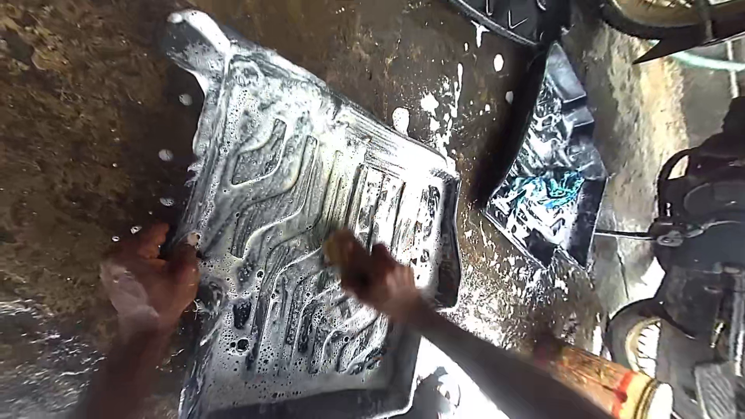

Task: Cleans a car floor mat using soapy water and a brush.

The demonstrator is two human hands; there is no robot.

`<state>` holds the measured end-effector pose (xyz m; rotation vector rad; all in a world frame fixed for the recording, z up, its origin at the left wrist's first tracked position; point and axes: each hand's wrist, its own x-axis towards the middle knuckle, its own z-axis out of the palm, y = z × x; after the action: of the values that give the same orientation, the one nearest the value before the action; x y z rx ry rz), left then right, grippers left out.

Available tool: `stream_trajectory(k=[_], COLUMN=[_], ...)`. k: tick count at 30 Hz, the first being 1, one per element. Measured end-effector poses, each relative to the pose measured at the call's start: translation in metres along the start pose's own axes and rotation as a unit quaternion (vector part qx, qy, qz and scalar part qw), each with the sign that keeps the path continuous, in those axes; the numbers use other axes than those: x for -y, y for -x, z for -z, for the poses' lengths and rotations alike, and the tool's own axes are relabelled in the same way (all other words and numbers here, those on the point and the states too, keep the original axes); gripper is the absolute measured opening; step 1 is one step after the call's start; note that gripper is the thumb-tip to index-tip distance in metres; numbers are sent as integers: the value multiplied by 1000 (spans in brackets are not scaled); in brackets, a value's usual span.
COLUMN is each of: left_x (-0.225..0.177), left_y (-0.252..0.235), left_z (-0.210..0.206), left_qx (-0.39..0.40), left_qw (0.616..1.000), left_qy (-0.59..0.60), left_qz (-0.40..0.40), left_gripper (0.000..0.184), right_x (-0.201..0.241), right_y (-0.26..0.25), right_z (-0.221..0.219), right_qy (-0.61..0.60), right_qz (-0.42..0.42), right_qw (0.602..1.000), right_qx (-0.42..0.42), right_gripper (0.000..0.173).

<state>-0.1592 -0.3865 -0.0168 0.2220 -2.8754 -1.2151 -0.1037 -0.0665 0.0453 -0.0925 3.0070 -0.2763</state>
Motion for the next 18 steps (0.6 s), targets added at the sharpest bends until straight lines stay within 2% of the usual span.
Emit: stream_trajectory(k=[2, 3, 4, 5, 7, 8, 9, 10, 12, 14, 15, 16, 18], left_x=[-1, -3, -5, -5, -3, -2, 0, 0, -4, -8, -10, -12, -14], left_y=[0, -1, -2, -2, -2, -3, -2, -1, -2, -3, -4, -3, -1], left_z=[3, 3, 4, 5, 1, 0, 1, 3, 5, 5, 6, 6, 4], left_qx=[16, 18, 16, 14, 9, 7, 8, 15, 28, 32, 30, 27, 27], left_qw=[1000, 1000, 1000, 999, 1000, 1000, 1000, 1000, 999, 998, 997, 996, 996], left_qy=[-3, -6, -11, -16, -25, -25, -26, -24, -29, -52, -65, -73, -75], left_qz=[8, 16, 24, 25, 15, 6, -4, -8, -1, 22, 33, 39, 33], left_gripper=[36, 36, 35, 35, 39, 40, 41, 42, 41, 39, 38, 38, 41], right_x=[-17, -18, -11, 2, 24, 24, 18, 7, -23, -40, -34, -22, -4], right_y=[-75, -101, -103, -76, 21, 54, 63, 48, -32, -95, -91, -57, 42], right_z=[15, 18, 14, 6, -15, -21, -16, -5, 17, 22, 18, 11, -9], right_qy=[9, 3, -4, -9, -26, -29, -24, -16, 4, 9, 4, 1, 14], right_qz=[-59, -92, -111, -114, -74, -38, -14, -17, -86, -151, -168, -173, -135], right_qw=[998, 996, 994, 993, 996, 997, 998, 1000, 996, 988, 985, 984, 988], right_qx=[26, 9, -16, -31, -53, -64, -49, -21, 20, -23, -42, -45, -67], right_gripper=[65, 69, 72, 74, 68, 60, 55, 54, 62, 68, 70, 72, 66])
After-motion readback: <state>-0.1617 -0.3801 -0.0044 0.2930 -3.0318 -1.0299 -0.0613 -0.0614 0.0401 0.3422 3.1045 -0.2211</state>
